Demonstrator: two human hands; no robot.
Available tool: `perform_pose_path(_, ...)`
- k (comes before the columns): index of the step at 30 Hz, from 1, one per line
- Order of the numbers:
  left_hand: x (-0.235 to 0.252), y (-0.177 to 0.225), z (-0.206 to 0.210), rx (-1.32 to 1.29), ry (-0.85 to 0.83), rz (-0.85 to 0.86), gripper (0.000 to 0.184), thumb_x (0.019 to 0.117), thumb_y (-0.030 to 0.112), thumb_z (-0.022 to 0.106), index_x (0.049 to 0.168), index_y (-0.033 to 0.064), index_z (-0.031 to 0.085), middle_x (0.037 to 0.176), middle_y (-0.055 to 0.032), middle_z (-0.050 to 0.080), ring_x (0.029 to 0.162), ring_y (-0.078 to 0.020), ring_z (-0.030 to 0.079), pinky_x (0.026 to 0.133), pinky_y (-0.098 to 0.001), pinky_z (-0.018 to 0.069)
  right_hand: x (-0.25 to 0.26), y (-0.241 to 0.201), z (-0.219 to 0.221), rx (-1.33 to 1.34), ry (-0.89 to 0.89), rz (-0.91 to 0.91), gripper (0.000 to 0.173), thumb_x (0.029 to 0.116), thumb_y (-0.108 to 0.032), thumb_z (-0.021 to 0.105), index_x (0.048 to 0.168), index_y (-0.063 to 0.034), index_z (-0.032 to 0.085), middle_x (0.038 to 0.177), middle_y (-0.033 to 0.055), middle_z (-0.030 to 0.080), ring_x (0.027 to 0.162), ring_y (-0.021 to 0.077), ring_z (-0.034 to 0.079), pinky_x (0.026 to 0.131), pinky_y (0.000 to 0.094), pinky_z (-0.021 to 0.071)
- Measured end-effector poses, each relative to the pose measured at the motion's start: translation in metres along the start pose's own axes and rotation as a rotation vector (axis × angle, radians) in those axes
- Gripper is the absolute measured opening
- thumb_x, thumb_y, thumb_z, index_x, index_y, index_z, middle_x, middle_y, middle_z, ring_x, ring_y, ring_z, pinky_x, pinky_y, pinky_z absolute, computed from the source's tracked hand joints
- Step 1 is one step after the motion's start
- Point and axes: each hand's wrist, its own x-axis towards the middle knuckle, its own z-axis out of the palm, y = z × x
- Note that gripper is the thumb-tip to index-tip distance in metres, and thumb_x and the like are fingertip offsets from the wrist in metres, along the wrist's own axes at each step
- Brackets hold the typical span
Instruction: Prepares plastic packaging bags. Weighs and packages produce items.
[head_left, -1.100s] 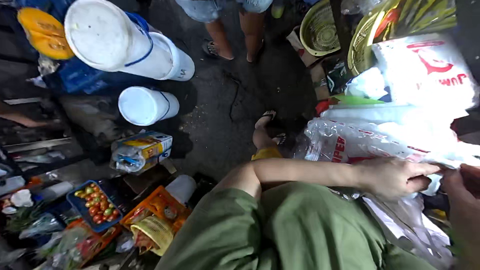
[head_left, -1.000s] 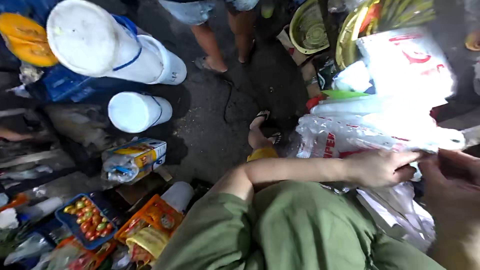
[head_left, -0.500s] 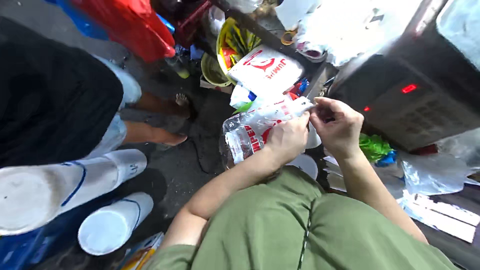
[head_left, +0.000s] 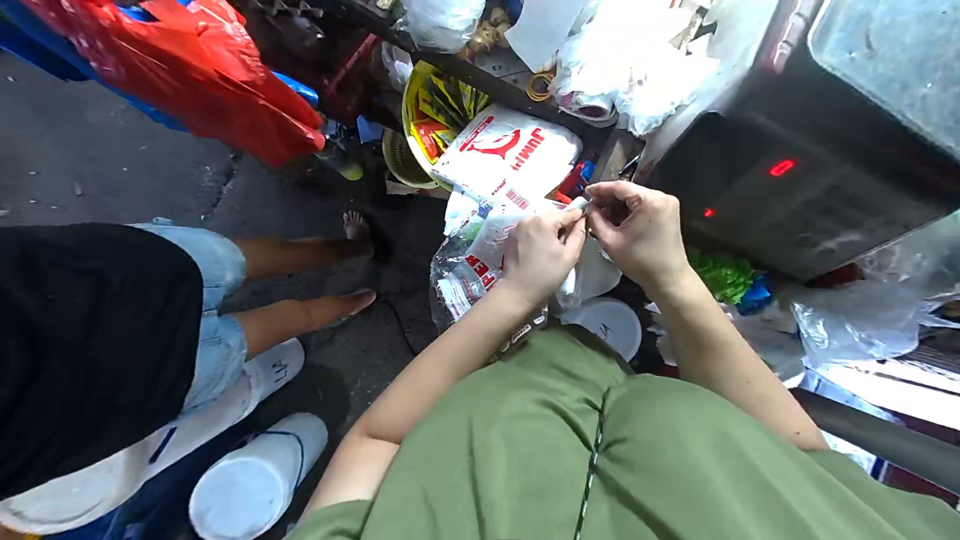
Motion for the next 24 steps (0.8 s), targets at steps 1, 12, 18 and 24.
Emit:
perform_pose_path(1, 0.002, -0.003, 0.0, -0.05, 0.001, -0.007, 0.02, 0.096, 0.019, 0.066, 0.106, 0.0087, 0.08, 0.086, -0.0069, 0.071, 0.078, -0.0182, 0.068, 0.073, -0.0394, 0.0556, 0.0, -0.002, -0.001, 0.0, -0.01, 0.023, 0.021, 0.0905, -0.003, 0.071, 0.111, -0.0004, 0.073, 0.091, 0.0105, 0.075, 0.073, 0.013, 0.07, 0.07, 0.0281, 0.0594)
perform_pose_path(12, 0.007, -0.008, -0.004, -0.123, -0.058, 0.075, 0.021, 0.0998, 0.014, 0.059, 0.101, 0.0044, 0.078, 0.101, -0.0094, 0.076, 0.093, -0.0172, 0.072, 0.085, -0.0363, 0.0568, 0.0, -0.018, 0.0, -0.159, -0.024, 0.106, 0.018, 0.0918, -0.001, 0.069, 0.109, 0.0004, 0.073, 0.086, 0.0123, 0.073, 0.069, 0.0208, 0.067, 0.067, 0.0378, 0.0566)
perform_pose_path(18, 0.002, -0.002, 0.004, 0.047, 0.027, 0.171, 0.017, 0.096, 0.01, 0.063, 0.098, 0.0023, 0.078, 0.088, -0.0116, 0.074, 0.081, -0.0228, 0.073, 0.074, -0.0397, 0.0596, 0.0, -0.021, -0.001, -0.173, -0.026, 0.15, 0.017, 0.0919, -0.001, 0.069, 0.109, -0.0002, 0.072, 0.085, 0.0119, 0.072, 0.068, 0.0222, 0.066, 0.066, 0.0413, 0.0559)
perform_pose_path(24, 0.015, 0.054, -0.018, 0.525, -0.407, 0.108, 0.018, 0.0956, -0.004, 0.055, 0.106, -0.0086, 0.069, 0.11, -0.0231, 0.066, 0.09, -0.0373, 0.07, 0.069, -0.0482, 0.0574, 0.002, -0.023, -0.004, -0.179, -0.065, 0.192, 0.017, 0.0915, -0.002, 0.069, 0.108, 0.0008, 0.072, 0.087, 0.0148, 0.073, 0.076, 0.028, 0.071, 0.071, 0.0481, 0.0584)
